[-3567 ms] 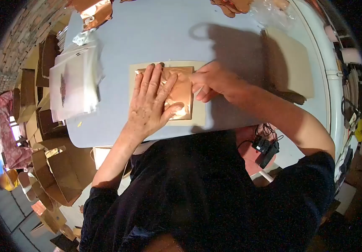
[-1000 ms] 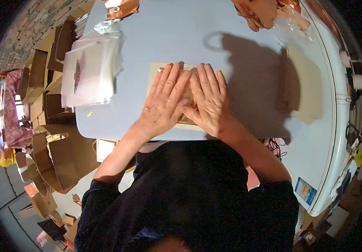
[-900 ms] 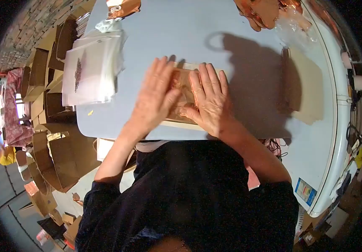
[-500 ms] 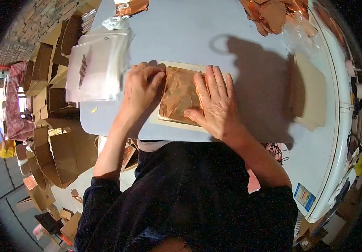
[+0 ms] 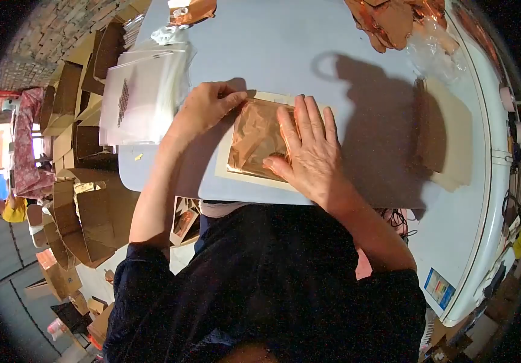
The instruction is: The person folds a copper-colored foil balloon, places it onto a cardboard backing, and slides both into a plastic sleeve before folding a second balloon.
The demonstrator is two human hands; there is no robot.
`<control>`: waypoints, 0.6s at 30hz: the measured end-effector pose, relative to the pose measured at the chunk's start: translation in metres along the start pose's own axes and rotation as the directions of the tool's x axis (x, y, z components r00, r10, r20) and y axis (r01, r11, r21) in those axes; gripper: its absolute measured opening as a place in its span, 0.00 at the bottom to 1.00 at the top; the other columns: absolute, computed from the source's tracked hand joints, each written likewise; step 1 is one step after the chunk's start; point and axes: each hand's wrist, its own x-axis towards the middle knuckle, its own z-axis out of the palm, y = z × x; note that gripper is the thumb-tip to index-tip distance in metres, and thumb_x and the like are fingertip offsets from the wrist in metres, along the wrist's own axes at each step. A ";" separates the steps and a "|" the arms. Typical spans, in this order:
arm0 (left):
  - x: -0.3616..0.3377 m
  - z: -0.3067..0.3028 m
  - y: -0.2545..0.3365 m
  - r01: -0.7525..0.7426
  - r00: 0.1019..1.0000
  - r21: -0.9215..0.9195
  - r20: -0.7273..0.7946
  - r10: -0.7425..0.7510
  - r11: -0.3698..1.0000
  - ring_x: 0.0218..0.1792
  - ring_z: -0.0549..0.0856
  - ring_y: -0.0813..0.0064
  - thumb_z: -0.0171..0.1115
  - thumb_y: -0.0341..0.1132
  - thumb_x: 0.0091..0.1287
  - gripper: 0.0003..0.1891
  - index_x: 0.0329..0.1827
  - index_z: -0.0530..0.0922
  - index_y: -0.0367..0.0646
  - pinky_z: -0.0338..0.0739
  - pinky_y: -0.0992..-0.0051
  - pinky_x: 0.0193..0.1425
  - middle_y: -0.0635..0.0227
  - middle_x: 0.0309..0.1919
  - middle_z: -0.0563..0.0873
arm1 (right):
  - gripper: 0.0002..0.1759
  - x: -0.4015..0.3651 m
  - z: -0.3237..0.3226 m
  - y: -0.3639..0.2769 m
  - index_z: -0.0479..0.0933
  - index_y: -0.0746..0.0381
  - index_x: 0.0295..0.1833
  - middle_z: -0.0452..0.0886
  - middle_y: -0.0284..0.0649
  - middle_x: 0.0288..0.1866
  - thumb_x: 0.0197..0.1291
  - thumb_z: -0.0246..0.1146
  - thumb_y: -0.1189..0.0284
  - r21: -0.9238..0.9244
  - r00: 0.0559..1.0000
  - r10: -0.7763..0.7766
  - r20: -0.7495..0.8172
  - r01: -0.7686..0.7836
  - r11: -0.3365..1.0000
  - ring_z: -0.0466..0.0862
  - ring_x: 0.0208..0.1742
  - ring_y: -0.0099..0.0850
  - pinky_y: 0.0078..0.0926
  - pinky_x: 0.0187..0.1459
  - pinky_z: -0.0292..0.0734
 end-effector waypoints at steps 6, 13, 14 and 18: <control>0.012 0.000 -0.009 0.046 0.992 -0.013 0.119 -0.045 0.999 0.31 0.82 0.77 0.69 0.48 0.73 0.22 0.44 0.88 0.32 0.77 0.71 0.38 0.65 0.29 0.88 | 0.54 -0.001 0.000 -0.002 0.61 0.63 0.82 0.58 0.61 0.83 0.59 0.72 0.43 -0.003 1.000 0.009 0.001 -0.009 1.000 0.54 0.86 0.55 0.61 0.83 0.43; 0.015 0.005 -0.011 -0.040 0.996 0.072 0.083 0.034 0.997 0.32 0.87 0.64 0.64 0.47 0.75 0.20 0.42 0.88 0.33 0.80 0.64 0.41 0.55 0.29 0.89 | 0.53 0.000 0.000 -0.001 0.62 0.62 0.81 0.58 0.60 0.83 0.60 0.70 0.42 -0.024 1.000 -0.001 0.011 0.001 1.000 0.53 0.86 0.54 0.61 0.83 0.44; 0.015 0.009 -0.015 -0.116 0.992 0.168 0.059 0.107 0.979 0.34 0.89 0.58 0.62 0.47 0.75 0.20 0.42 0.88 0.34 0.81 0.62 0.42 0.51 0.30 0.90 | 0.52 0.000 0.000 -0.001 0.63 0.61 0.81 0.58 0.60 0.83 0.60 0.70 0.41 -0.026 1.000 -0.003 0.009 0.004 1.000 0.54 0.86 0.54 0.61 0.83 0.44; -0.003 0.013 0.004 -0.219 0.974 0.333 0.019 0.225 0.917 0.41 0.88 0.44 0.58 0.47 0.76 0.21 0.42 0.85 0.35 0.83 0.53 0.46 0.43 0.32 0.88 | 0.50 -0.001 0.001 -0.001 0.64 0.59 0.81 0.59 0.59 0.83 0.61 0.70 0.43 -0.030 1.000 -0.014 0.002 0.014 0.999 0.55 0.86 0.53 0.61 0.83 0.45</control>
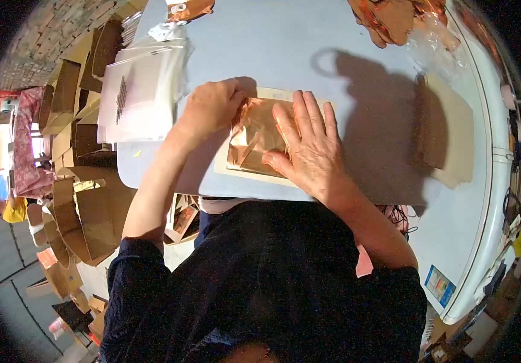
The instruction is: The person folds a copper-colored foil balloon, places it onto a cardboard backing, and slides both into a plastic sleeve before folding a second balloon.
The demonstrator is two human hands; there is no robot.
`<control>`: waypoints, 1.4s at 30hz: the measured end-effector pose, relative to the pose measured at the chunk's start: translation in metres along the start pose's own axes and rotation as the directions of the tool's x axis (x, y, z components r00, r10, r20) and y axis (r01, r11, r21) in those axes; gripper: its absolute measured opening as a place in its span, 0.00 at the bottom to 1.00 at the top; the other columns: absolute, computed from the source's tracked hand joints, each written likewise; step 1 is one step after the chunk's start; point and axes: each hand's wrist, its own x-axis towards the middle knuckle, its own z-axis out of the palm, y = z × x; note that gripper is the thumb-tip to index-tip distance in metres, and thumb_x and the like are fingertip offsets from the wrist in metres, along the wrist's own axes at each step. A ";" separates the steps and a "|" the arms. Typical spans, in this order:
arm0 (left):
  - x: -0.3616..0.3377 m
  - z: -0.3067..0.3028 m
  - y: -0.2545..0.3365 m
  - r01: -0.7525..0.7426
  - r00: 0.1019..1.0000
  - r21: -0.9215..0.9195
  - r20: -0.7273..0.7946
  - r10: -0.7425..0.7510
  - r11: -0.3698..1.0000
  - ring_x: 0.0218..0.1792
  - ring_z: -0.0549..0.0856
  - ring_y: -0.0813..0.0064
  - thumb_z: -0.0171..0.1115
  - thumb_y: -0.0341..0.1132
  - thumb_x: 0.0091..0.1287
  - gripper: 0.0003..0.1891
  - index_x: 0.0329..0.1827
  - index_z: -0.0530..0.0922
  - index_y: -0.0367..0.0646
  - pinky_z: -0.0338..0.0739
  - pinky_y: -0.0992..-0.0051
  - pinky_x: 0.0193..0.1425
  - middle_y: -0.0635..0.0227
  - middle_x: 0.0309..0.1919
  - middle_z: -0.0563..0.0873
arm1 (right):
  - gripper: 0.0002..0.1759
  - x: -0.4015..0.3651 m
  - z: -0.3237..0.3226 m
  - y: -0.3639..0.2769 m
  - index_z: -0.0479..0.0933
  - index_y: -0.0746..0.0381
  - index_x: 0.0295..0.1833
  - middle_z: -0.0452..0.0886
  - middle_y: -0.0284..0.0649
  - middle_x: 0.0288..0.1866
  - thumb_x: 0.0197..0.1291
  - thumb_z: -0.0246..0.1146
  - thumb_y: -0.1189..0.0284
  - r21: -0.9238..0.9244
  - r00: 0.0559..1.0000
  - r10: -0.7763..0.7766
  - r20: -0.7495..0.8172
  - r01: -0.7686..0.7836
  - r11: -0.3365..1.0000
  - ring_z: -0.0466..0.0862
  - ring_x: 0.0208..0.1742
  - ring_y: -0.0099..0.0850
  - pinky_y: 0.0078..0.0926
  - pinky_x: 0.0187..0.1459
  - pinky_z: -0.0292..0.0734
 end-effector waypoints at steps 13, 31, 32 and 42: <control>-0.021 0.038 -0.003 -0.100 0.890 0.348 -0.387 0.240 0.932 0.38 0.84 0.60 0.69 0.36 0.66 0.12 0.48 0.76 0.45 0.78 0.60 0.42 0.65 0.36 0.83 | 0.50 0.000 0.001 0.002 0.66 0.58 0.81 0.60 0.59 0.82 0.58 0.72 0.45 0.025 1.000 -0.019 -0.013 0.020 0.999 0.56 0.85 0.53 0.63 0.82 0.46; -0.031 0.057 -0.001 -0.465 0.855 0.078 -0.218 0.470 0.882 0.82 0.64 0.48 0.55 0.63 0.75 0.43 0.83 0.63 0.40 0.56 0.50 0.85 0.49 0.81 0.66 | 0.49 0.001 0.003 0.002 0.68 0.63 0.79 0.62 0.62 0.81 0.57 0.74 0.49 0.026 0.998 -0.057 -0.037 0.058 0.998 0.58 0.84 0.56 0.67 0.80 0.47; -0.031 0.058 -0.002 -0.461 0.857 0.086 -0.214 0.468 0.883 0.82 0.64 0.48 0.55 0.63 0.75 0.43 0.83 0.63 0.40 0.56 0.50 0.85 0.49 0.81 0.66 | 0.49 0.001 0.005 0.002 0.68 0.63 0.79 0.62 0.61 0.81 0.57 0.74 0.49 0.028 0.997 -0.059 -0.043 0.060 0.998 0.58 0.84 0.56 0.66 0.80 0.47; -0.031 0.057 0.004 -0.392 0.895 0.207 -0.138 0.423 0.896 0.83 0.60 0.48 0.53 0.65 0.76 0.42 0.83 0.64 0.44 0.50 0.48 0.87 0.54 0.82 0.65 | 0.47 -0.001 0.003 0.005 0.67 0.60 0.80 0.61 0.58 0.82 0.61 0.70 0.47 0.018 0.999 -0.048 -0.025 0.048 0.999 0.58 0.85 0.53 0.64 0.81 0.46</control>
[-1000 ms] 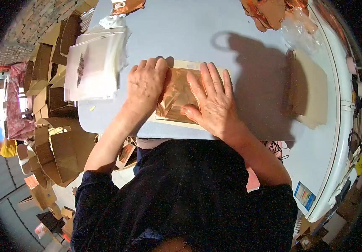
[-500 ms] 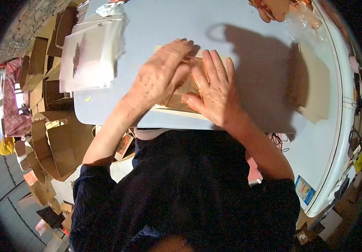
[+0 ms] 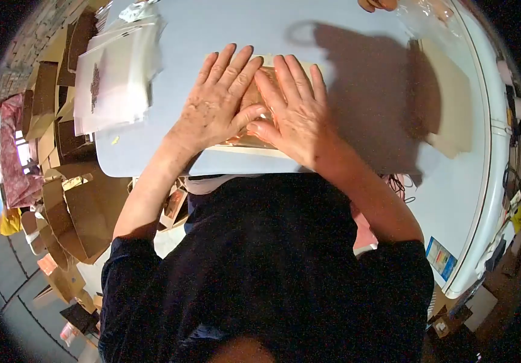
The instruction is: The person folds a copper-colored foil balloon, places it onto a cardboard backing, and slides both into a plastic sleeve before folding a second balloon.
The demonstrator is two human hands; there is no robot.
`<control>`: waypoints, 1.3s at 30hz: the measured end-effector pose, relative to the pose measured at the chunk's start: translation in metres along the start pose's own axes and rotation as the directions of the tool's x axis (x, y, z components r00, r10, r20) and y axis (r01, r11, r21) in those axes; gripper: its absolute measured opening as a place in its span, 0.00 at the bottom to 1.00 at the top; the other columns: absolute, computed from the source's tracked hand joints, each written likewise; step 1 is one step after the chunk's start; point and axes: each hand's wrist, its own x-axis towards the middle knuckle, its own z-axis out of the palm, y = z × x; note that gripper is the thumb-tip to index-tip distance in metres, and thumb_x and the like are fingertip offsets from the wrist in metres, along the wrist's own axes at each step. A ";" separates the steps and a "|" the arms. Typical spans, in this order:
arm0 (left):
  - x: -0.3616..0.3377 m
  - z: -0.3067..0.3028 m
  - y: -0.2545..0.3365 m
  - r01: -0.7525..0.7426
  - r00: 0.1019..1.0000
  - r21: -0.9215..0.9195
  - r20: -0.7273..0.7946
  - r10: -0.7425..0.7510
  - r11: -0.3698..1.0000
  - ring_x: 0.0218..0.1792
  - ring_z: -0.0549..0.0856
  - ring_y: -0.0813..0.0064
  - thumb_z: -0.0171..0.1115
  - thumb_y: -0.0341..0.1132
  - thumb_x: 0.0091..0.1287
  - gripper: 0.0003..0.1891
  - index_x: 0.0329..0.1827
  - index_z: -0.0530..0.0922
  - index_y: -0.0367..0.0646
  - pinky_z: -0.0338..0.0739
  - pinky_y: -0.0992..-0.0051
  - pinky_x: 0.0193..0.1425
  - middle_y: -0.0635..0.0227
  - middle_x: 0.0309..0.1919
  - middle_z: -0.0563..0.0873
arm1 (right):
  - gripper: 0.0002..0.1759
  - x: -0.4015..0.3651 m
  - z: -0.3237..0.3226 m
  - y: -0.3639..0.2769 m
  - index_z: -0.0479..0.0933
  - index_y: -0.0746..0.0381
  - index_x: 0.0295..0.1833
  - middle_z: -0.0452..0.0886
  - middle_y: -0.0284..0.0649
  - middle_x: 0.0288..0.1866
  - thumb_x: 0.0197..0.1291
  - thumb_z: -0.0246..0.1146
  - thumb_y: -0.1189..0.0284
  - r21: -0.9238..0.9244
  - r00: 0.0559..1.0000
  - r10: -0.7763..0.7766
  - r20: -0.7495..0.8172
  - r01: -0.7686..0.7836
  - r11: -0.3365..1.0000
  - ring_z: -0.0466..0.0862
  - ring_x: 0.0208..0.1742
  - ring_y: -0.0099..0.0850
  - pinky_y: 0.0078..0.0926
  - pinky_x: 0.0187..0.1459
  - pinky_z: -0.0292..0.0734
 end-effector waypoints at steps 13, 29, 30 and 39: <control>-0.024 -0.001 0.035 0.075 0.997 0.020 -0.032 -0.074 0.997 0.82 0.62 0.49 0.50 0.56 0.81 0.36 0.83 0.64 0.41 0.52 0.49 0.86 0.53 0.81 0.66 | 0.47 -0.030 -0.006 0.011 0.69 0.64 0.79 0.67 0.54 0.81 0.60 0.72 0.49 -0.028 0.997 -0.081 -0.019 0.080 0.996 0.62 0.84 0.48 0.59 0.82 0.48; -0.024 -0.002 0.032 0.048 0.998 0.012 -0.027 -0.048 0.999 0.82 0.63 0.49 0.54 0.50 0.80 0.34 0.82 0.65 0.40 0.54 0.48 0.85 0.52 0.81 0.67 | 0.43 -0.100 -0.016 -0.044 0.74 0.65 0.73 0.66 0.49 0.82 0.60 0.70 0.46 0.012 0.978 -0.160 0.135 0.160 0.987 0.62 0.84 0.46 0.58 0.84 0.49; -0.024 -0.003 0.033 0.047 0.998 0.002 -0.032 -0.047 0.999 0.81 0.63 0.49 0.54 0.50 0.80 0.33 0.81 0.65 0.40 0.54 0.48 0.85 0.52 0.80 0.67 | 0.43 -0.106 -0.016 -0.040 0.73 0.65 0.73 0.66 0.50 0.82 0.60 0.69 0.46 -0.017 0.979 -0.153 0.134 0.157 0.988 0.62 0.84 0.46 0.58 0.84 0.49; -0.024 -0.002 0.033 0.050 0.998 -0.002 -0.031 -0.050 0.999 0.81 0.63 0.48 0.53 0.51 0.80 0.33 0.81 0.65 0.38 0.54 0.48 0.85 0.50 0.80 0.68 | 0.45 -0.127 -0.038 -0.023 0.66 0.69 0.77 0.65 0.54 0.80 0.63 0.71 0.53 -0.018 0.998 0.064 0.023 -0.063 0.998 0.65 0.82 0.51 0.59 0.78 0.59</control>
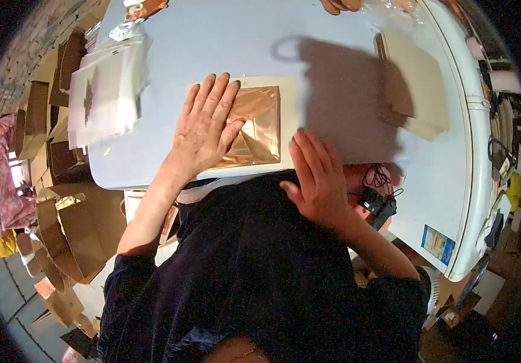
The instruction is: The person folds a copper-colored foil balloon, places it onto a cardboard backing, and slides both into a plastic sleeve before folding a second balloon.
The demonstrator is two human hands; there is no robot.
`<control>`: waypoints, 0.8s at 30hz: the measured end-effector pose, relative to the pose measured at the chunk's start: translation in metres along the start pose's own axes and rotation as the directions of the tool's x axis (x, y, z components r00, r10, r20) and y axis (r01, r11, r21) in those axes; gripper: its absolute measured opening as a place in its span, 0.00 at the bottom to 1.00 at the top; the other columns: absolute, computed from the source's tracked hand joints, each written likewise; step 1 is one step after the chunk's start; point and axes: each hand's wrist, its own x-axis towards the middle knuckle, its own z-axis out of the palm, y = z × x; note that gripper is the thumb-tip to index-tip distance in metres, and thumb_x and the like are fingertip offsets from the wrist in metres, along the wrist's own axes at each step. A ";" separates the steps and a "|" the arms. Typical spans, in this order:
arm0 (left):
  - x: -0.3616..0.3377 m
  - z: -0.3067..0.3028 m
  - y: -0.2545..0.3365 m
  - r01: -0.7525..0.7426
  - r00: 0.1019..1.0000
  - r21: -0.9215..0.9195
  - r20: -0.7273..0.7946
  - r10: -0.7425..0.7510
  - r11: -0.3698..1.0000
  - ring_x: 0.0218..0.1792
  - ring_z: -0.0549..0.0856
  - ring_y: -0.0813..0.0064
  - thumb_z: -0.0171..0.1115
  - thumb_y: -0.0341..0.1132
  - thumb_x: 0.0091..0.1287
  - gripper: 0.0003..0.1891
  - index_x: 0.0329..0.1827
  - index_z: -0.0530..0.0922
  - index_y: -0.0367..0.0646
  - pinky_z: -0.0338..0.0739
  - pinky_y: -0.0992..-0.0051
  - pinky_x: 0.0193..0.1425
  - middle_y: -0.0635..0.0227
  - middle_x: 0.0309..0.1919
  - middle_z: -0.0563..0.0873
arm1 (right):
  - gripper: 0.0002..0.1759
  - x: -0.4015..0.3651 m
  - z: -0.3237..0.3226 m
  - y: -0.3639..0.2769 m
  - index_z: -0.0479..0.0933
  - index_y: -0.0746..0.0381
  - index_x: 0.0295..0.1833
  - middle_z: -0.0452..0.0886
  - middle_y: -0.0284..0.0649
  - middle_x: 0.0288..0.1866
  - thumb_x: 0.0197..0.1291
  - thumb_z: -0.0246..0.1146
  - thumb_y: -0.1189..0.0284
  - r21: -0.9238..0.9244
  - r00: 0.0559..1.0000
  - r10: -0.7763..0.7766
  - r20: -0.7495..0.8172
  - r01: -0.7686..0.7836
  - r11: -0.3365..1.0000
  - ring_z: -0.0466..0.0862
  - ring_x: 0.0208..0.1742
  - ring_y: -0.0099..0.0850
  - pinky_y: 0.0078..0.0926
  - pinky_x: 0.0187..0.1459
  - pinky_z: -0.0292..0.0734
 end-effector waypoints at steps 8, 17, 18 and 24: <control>0.001 0.000 0.000 -0.022 1.000 0.004 -0.015 0.022 1.000 0.79 0.65 0.45 0.56 0.50 0.78 0.32 0.79 0.69 0.42 0.56 0.47 0.83 0.49 0.78 0.69 | 0.57 0.074 0.009 -0.014 0.66 0.70 0.78 0.66 0.53 0.81 0.48 0.79 0.50 0.049 0.999 -0.054 0.002 0.053 0.997 0.60 0.85 0.49 0.64 0.83 0.43; 0.003 -0.003 -0.001 0.008 0.999 0.003 0.047 -0.008 1.000 0.81 0.63 0.47 0.53 0.53 0.80 0.31 0.83 0.66 0.52 0.54 0.48 0.84 0.51 0.81 0.66 | 0.59 0.086 0.020 0.004 0.65 0.75 0.76 0.64 0.58 0.81 0.49 0.78 0.45 0.035 0.998 0.054 -0.011 -0.053 0.998 0.57 0.86 0.49 0.62 0.84 0.40; 0.003 -0.002 -0.001 0.009 0.999 -0.001 0.045 -0.009 1.000 0.81 0.63 0.47 0.53 0.53 0.80 0.31 0.83 0.66 0.52 0.54 0.48 0.84 0.51 0.81 0.66 | 0.56 0.086 0.020 0.007 0.65 0.75 0.76 0.63 0.58 0.81 0.53 0.76 0.46 0.013 0.997 0.067 -0.033 -0.067 0.998 0.58 0.86 0.49 0.60 0.84 0.42; 0.001 -0.004 0.000 0.015 0.998 -0.010 0.055 -0.015 1.000 0.82 0.62 0.46 0.54 0.52 0.80 0.32 0.83 0.66 0.52 0.53 0.47 0.84 0.51 0.82 0.65 | 0.41 0.068 0.012 0.029 0.69 0.72 0.72 0.72 0.56 0.71 0.62 0.72 0.57 -0.074 0.985 0.104 -0.138 -0.115 0.991 0.69 0.74 0.52 0.56 0.73 0.63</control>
